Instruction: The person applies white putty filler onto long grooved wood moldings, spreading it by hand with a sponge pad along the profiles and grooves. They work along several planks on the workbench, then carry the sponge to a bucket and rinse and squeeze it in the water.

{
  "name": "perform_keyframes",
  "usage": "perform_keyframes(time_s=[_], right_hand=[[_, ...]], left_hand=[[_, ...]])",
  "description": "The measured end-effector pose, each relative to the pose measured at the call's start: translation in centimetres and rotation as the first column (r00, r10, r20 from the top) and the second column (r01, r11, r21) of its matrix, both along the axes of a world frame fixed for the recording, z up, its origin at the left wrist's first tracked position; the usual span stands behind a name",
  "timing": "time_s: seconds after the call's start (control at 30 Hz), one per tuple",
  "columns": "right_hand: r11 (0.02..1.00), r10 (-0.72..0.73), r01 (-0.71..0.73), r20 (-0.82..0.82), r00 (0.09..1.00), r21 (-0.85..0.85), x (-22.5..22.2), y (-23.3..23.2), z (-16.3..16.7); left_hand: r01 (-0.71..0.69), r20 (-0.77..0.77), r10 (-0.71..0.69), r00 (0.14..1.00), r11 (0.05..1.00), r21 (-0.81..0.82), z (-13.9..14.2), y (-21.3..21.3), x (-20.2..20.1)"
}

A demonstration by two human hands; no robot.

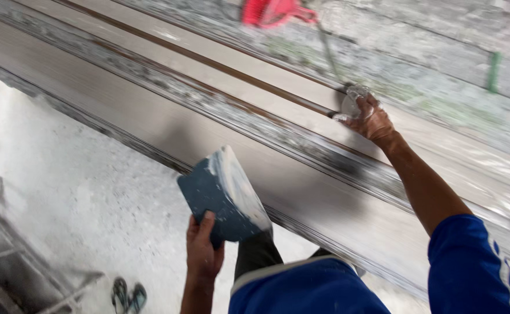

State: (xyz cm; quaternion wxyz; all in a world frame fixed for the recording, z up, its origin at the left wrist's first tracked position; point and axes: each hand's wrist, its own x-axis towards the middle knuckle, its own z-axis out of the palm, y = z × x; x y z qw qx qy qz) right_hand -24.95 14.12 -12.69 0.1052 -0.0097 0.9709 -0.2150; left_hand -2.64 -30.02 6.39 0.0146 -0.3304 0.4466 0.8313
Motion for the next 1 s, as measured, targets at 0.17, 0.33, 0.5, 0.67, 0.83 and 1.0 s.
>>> perform_keyframes(time_s=[0.17, 0.33, 0.5, 0.67, 0.83, 1.0], right_hand=[[0.993, 0.030, -0.048, -0.153, 0.988, -0.111, -7.4, -10.4, 1.9], [0.992, 0.054, -0.078, -0.216, 0.975, -0.101, -15.9, -21.7, 3.0], [0.995, 0.034, -0.053, -0.220, 0.975, -0.081, -24.4, -33.3, 3.4], [0.995, 0.077, -0.091, -0.317, 0.945, -0.031, -33.6, -45.8, 2.7], [0.988, 0.150, -0.129, -0.319, 0.936, 0.087, -40.3, -58.2, 2.5], [1.000, -0.006, 0.011, -0.235, 0.972, 0.019, -46.0, -68.8, 3.3]], left_hand=[[0.103, -0.006, -0.103, 0.995, 0.992, 0.079, 0.2, -8.5, -5.8], [0.079, -0.093, -0.068, 0.993, 0.990, 0.121, 0.7, -15.1, -12.2], [0.036, -0.101, -0.018, 0.995, 0.983, 0.178, 0.7, -21.3, -18.9], [-0.003, -0.002, 0.003, 1.000, 0.987, 0.159, 0.9, -29.8, -26.6], [0.009, -0.008, -0.008, 1.000, 0.995, 0.096, 1.2, -38.9, -31.8], [-0.034, -0.006, 0.035, 0.999, 0.993, 0.111, 0.5, -46.3, -35.4]])
